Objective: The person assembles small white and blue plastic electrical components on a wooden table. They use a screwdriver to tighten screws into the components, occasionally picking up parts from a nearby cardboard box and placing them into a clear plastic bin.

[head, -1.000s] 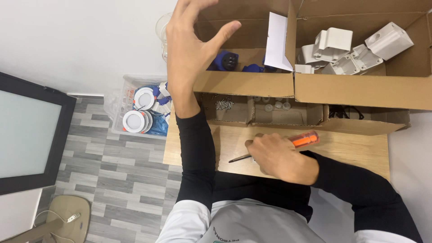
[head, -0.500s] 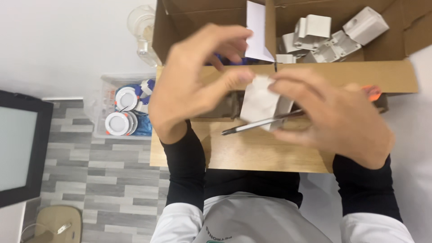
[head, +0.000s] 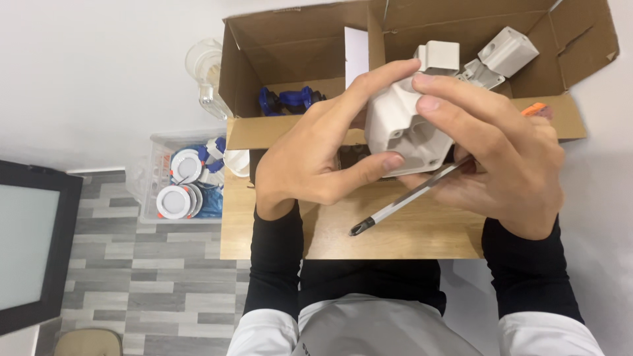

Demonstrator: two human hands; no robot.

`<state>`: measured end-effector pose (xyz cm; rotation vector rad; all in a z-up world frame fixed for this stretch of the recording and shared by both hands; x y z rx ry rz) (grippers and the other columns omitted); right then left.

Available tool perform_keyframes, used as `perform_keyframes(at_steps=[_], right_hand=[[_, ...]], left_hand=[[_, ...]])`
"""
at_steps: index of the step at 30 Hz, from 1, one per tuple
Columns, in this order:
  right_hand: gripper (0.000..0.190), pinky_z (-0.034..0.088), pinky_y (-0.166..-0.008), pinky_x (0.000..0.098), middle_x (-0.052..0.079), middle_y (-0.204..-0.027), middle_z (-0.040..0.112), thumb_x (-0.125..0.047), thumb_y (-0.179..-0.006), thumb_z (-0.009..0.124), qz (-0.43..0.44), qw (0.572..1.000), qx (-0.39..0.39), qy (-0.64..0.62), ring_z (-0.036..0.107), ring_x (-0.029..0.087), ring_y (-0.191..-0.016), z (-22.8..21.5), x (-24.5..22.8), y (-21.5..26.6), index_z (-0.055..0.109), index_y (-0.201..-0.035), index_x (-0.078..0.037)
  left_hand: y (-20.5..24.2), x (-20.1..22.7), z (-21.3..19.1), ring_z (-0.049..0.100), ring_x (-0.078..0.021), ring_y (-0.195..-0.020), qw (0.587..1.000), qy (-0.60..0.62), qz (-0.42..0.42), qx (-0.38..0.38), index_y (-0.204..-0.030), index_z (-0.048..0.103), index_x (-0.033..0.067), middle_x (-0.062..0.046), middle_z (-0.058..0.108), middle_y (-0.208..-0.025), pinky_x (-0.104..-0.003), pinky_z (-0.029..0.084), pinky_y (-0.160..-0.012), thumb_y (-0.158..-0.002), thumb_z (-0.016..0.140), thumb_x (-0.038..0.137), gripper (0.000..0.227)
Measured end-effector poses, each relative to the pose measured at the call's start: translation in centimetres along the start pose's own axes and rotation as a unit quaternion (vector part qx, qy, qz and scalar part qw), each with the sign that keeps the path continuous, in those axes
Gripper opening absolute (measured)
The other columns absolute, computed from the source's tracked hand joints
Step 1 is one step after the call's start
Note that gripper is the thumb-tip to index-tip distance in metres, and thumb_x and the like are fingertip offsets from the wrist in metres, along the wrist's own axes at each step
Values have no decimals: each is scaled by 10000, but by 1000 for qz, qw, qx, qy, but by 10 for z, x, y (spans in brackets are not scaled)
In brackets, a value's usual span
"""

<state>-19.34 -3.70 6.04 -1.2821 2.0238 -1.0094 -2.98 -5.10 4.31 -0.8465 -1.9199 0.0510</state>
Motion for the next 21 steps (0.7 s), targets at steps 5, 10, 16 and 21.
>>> perform_keyframes(at_steps=[5,10,16,21], right_hand=[[488,529,-609,326,337,-1392,765,-294,-1113,898,-7,999,32,-33,520,153,-564,-7,4,0,702,-1329,99],[486,496,-571,304,352,-1351,778,-210,-1079,1003,-17,998,57,-38,484,116,-526,-11,6,3,713,-1305,107],[493,697,-828,465,346,-1284,787,-185,-1053,1012,-42,994,90,-49,856,451,-1129,-14,4,10,691,-1299,97],[526,681,-763,472,367,-1251,760,-178,-1043,1012,-82,985,143,-58,851,449,-1071,-16,6,19,639,-1313,76]], left_hand=[[-1,4,-2,757,-254,-1375,999,43,0,19,-1722,277,123,-145,570,-1691,-365,668,-1247,-1181,610,376,683],[2,5,-4,714,-277,-1503,998,54,4,42,-1718,294,132,-136,537,-1704,-414,633,-1351,-1167,644,372,695],[6,21,-6,521,-404,-1779,989,140,45,26,-1731,279,131,-268,417,-1859,-498,547,-1512,-1228,600,307,622],[5,12,0,465,-402,-1836,959,271,85,-22,-1800,105,149,-313,276,-1953,-468,577,-1473,-1259,590,203,728]])
Point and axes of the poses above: each hand's wrist, its own y-axis away from the middle knuckle, its own z-axis out of the palm, x = y × z, the point moved 9 cm from there along -y, towards the middle knuckle
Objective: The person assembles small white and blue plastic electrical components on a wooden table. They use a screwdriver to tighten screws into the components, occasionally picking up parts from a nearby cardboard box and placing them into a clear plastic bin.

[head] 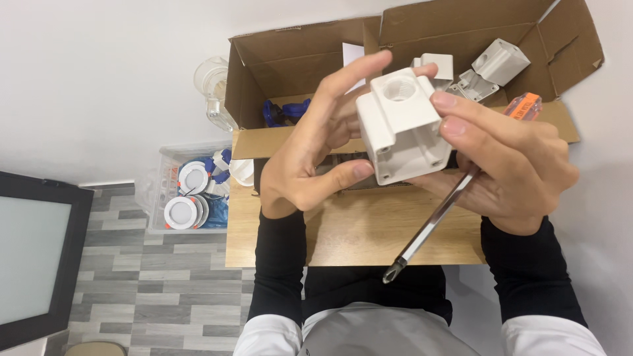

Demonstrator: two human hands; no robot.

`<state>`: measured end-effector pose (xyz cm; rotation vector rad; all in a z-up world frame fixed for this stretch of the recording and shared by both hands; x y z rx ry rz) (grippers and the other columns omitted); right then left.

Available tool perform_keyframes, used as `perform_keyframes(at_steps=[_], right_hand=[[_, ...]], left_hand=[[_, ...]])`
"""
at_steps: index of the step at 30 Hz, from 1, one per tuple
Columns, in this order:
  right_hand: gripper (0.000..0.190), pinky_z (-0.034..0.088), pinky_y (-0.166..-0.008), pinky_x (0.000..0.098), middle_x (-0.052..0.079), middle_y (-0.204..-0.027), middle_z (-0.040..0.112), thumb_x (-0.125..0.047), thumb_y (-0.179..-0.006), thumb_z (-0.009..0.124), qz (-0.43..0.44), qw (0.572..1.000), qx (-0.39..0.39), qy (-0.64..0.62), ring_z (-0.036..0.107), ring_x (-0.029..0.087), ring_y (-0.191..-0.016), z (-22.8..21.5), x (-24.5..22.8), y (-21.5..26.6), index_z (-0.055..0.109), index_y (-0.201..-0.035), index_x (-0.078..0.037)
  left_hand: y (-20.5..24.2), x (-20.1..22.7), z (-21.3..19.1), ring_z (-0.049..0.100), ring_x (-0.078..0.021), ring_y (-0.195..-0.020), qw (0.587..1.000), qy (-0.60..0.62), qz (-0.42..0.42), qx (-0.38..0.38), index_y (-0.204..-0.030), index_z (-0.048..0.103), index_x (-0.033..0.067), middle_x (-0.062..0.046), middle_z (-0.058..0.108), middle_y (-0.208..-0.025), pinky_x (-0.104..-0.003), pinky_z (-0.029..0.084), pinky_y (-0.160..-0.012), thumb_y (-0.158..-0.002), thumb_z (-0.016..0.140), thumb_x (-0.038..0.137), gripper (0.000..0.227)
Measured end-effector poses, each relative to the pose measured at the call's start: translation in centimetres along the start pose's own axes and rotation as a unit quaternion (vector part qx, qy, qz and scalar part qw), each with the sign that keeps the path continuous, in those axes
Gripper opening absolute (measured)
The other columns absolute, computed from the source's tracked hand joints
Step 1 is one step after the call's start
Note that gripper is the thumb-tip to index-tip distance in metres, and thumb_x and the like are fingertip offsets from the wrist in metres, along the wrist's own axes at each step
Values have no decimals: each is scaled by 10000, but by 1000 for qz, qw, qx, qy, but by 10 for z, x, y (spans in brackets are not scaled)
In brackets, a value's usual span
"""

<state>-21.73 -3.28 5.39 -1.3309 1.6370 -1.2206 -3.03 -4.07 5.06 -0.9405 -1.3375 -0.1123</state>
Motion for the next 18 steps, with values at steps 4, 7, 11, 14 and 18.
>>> perform_keyframes(at_steps=[4,7,11,14,18], right_hand=[[618,610,-663,418,368,-1293,767,-293,-1024,1019,41,999,0,-1,835,337,-889,-2,10,5,612,-1352,37],[695,478,-514,312,393,-1321,740,-331,-957,1070,47,998,-18,-29,536,138,-527,2,16,-1,625,-1291,85],[793,456,-513,318,479,-1287,727,-516,-936,920,43,999,1,-15,510,150,-505,1,17,-6,597,-1255,133],[673,491,-552,287,451,-1355,714,-371,-990,955,64,997,-30,-22,507,106,-520,3,20,0,601,-1298,111],[442,451,-551,275,352,-1392,789,-301,-1103,877,61,993,-94,40,521,91,-538,9,23,9,688,-1321,33]], left_hand=[[0,-1,-5,511,-358,-1796,994,-67,51,66,-1763,339,187,-214,485,-1839,-485,525,-1523,-1211,737,334,696],[2,-3,-15,578,-319,-1678,989,-66,66,118,-1712,398,158,-191,577,-1703,-477,541,-1454,-1102,879,211,779],[2,14,-25,649,-250,-1392,947,-227,135,184,-1535,532,131,-135,660,-1465,-366,605,-1183,-886,1047,216,833],[0,26,-21,651,-259,-1330,916,-312,150,202,-1412,598,129,-134,692,-1392,-393,541,-1165,-890,973,205,647],[1,29,-15,660,-274,-1311,894,-363,182,190,-1383,655,116,-112,676,-1400,-428,560,-1178,-932,882,150,506]])
Point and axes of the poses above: each hand's wrist, its own y-axis away from the middle knuckle, its own z-axis out of the palm, x = y × z, the point moved 9 cm from there along -y, towards the middle knuckle
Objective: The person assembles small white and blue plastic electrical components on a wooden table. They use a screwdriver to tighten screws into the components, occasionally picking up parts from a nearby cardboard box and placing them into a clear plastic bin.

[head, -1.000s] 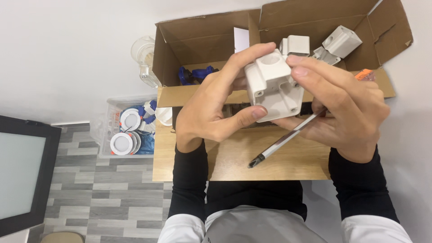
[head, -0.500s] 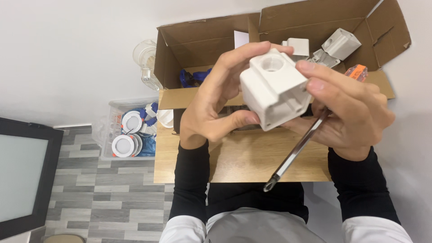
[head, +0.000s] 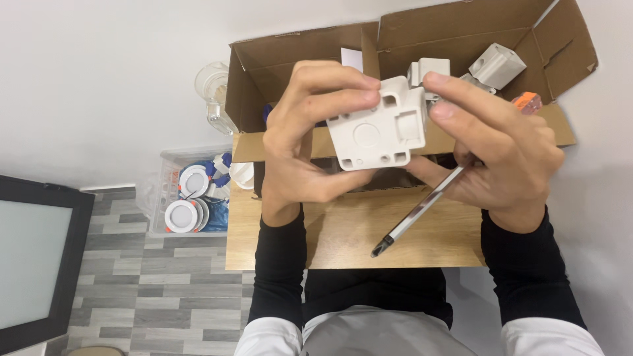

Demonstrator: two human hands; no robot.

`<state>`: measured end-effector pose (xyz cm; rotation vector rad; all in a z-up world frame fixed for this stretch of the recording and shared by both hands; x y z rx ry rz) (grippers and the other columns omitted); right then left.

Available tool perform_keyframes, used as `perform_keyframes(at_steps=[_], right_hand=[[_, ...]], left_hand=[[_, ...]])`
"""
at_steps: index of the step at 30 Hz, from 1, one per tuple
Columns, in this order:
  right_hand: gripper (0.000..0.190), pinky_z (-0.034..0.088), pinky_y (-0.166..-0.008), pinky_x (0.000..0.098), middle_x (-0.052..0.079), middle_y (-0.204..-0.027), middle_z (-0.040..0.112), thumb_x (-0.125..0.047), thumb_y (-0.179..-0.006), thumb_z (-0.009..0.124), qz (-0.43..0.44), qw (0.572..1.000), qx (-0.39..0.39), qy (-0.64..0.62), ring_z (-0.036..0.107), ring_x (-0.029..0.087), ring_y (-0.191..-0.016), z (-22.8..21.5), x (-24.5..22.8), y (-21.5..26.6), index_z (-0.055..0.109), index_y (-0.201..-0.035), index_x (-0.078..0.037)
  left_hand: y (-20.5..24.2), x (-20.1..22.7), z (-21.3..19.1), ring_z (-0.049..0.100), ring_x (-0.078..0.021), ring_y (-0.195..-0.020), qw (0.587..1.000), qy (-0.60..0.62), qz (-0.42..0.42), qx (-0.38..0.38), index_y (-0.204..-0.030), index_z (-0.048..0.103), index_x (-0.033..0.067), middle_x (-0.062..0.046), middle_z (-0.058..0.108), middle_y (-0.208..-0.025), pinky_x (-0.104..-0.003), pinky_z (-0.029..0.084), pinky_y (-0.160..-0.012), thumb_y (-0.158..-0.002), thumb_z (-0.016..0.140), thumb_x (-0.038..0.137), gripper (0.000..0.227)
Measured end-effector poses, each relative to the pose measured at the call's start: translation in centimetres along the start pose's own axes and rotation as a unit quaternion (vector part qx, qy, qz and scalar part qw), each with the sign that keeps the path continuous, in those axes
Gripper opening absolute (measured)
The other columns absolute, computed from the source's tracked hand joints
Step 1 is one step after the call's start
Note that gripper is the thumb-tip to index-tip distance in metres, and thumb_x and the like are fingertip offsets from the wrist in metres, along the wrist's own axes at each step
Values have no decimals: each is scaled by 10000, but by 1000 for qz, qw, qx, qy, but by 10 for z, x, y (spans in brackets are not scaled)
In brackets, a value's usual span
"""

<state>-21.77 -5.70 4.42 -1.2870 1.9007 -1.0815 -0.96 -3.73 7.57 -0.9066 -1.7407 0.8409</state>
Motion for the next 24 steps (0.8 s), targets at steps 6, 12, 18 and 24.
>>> perform_keyframes(at_steps=[6,12,18,24], right_hand=[[415,461,-585,299,324,-1373,807,-322,-1148,698,31,999,1,-30,561,141,-548,3,4,3,689,-1347,42],[389,468,-591,323,325,-1302,814,-264,-1123,809,27,999,40,-21,582,179,-588,-3,0,1,691,-1303,60],[405,590,-665,410,329,-1219,778,-251,-1092,902,-40,995,91,-1,855,374,-882,-11,-12,-6,701,-1235,70],[232,543,-603,418,329,-1123,794,-95,-1083,855,-53,988,142,14,839,388,-797,-12,-10,-3,724,-1160,80]], left_hand=[[1,1,0,682,-249,-1373,999,42,-29,-2,-1409,562,139,-101,729,-1421,-422,527,-1221,-955,912,153,574],[-1,9,0,736,-203,-1287,1000,-23,-8,2,-1352,631,142,-112,766,-1407,-390,438,-1133,-991,907,347,499],[6,0,-1,706,-249,-1250,1000,-15,-22,4,-1446,662,162,-134,630,-1418,-337,599,-959,-1035,884,312,490],[3,19,-2,728,-307,-1193,995,-84,40,28,-1373,676,122,-192,676,-1419,-407,681,-981,-1057,893,252,404]])
Point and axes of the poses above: each hand's wrist, its own y-axis away from the middle knuckle, its own z-axis out of the palm, x = y × z, the point moved 9 cm from there along -y, towards the middle knuckle
